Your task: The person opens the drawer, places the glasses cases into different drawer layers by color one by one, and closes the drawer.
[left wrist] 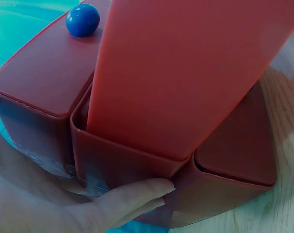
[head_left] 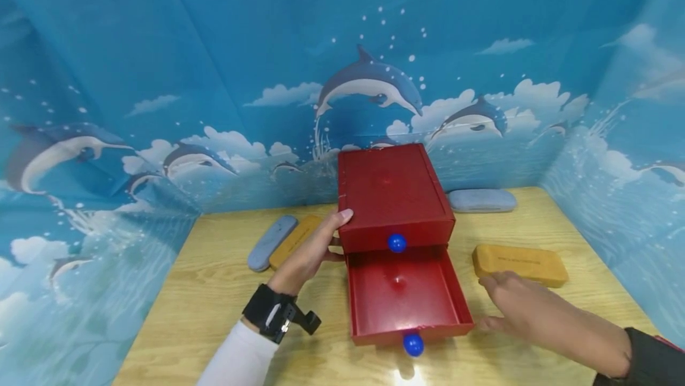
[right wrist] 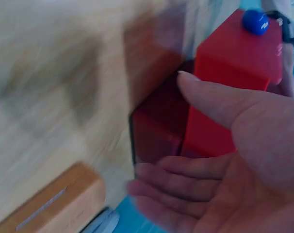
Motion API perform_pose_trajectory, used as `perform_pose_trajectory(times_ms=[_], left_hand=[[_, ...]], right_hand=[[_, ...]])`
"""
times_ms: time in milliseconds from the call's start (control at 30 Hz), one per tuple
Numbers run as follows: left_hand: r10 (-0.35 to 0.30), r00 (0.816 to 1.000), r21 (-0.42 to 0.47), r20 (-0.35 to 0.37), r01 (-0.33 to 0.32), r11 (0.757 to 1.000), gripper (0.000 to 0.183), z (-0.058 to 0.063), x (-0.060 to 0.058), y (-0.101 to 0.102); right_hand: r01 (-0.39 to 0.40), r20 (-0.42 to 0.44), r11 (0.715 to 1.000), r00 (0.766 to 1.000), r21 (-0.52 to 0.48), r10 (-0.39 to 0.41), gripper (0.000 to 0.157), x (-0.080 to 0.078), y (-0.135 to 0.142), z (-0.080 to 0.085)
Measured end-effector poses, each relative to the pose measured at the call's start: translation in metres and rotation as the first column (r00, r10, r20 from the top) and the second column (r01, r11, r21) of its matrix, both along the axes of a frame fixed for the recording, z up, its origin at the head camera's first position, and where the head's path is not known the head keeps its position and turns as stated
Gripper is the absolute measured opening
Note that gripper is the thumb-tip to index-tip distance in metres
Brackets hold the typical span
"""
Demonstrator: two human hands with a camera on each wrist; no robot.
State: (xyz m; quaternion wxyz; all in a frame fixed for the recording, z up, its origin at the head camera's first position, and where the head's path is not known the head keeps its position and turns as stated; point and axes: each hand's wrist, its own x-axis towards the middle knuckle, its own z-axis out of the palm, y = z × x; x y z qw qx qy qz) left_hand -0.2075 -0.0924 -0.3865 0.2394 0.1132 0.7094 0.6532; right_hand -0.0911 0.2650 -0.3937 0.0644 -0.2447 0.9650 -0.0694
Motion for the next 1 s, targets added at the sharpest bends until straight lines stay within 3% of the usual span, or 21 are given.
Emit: perform_pose_trajectory(times_ms=[100,200,300,500,667,1000], left_hand=[[0.0,1.0,-0.006,0.001,0.0,1.0,0.069,0.0,0.001,-0.001],[0.001,1.0,-0.003,-0.007,-0.001,1.0,0.068,0.001,0.001,0.0],[0.006,1.0,0.0,-0.013,-0.006,1.0,0.067,0.001,0.001,0.0],[0.023,1.0,-0.008,-0.008,-0.023,1.0,0.069,0.001,0.003,0.001],[0.029,1.0,-0.011,-0.004,-0.029,1.0,0.07,0.0,0.002,0.001],[0.018,1.0,-0.026,-0.012,-0.018,0.999,0.072,-0.001,0.001,0.001]], right_hand=[[-0.04,-0.157,0.999,0.987,0.003,0.04,0.076,-0.011,0.008,0.001],[-0.074,-0.294,0.997,0.954,-0.01,0.068,0.081,-0.023,0.018,-0.001],[-0.099,-0.348,0.995,0.934,-0.025,0.084,0.086,-0.036,0.03,-0.005],[-0.108,-0.295,0.992,0.952,-0.071,0.083,0.091,-0.057,0.058,-0.02],[-0.114,-0.29,0.991,0.953,-0.075,0.088,0.096,-0.071,0.078,-0.036],[-0.084,-0.265,0.989,0.963,-0.124,0.049,0.092,-0.084,0.1,-0.062]])
